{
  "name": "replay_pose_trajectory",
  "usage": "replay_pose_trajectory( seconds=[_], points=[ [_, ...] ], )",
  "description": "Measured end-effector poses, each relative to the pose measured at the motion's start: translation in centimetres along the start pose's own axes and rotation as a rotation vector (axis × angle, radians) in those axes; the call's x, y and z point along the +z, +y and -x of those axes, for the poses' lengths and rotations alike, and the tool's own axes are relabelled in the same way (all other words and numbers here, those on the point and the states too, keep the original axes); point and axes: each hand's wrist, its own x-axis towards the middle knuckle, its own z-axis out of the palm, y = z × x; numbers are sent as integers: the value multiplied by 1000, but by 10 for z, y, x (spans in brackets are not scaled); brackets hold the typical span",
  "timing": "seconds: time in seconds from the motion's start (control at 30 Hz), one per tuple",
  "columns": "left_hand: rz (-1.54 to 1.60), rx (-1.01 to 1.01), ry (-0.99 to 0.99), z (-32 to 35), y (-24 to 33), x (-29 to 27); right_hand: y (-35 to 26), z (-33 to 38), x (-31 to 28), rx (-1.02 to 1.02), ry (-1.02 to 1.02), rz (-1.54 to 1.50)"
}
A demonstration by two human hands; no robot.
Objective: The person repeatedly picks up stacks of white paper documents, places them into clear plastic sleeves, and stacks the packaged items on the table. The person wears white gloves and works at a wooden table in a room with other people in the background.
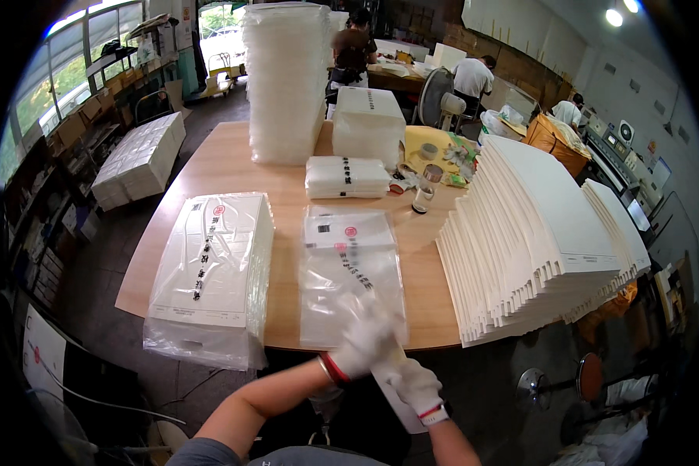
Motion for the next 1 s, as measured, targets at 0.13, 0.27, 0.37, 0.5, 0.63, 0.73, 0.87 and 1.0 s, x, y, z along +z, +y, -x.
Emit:
replay_pose_trajectory(
  seconds=[0.13,0.27,0.37,0.5,0.63,0.73,0.87,1.0],
  points=[
    [117,130,-242,15,43,6,69,-45,97,-185,296,-104],
    [-183,-1,-200,50,-9,2,8,-49,56,263,475,-521],
    [-363,227,-84,90,-54,23,13,-94,90,168,459,-297],
    [-333,-249,288,101,-92,-31,20,-90,56,272,58,-170],
    [327,-860,219,123,-79,-47,23,-66,62,120,-26,-123],
    [210,-841,104,165,-72,-49,20,-25,69,69,-105,-235],
    [168,-716,8,221,-17,-73,10,59,64,62,-238,-316],
    [393,-610,-293,292,39,-102,9,157,72,-120,-174,-421]
  ],
)
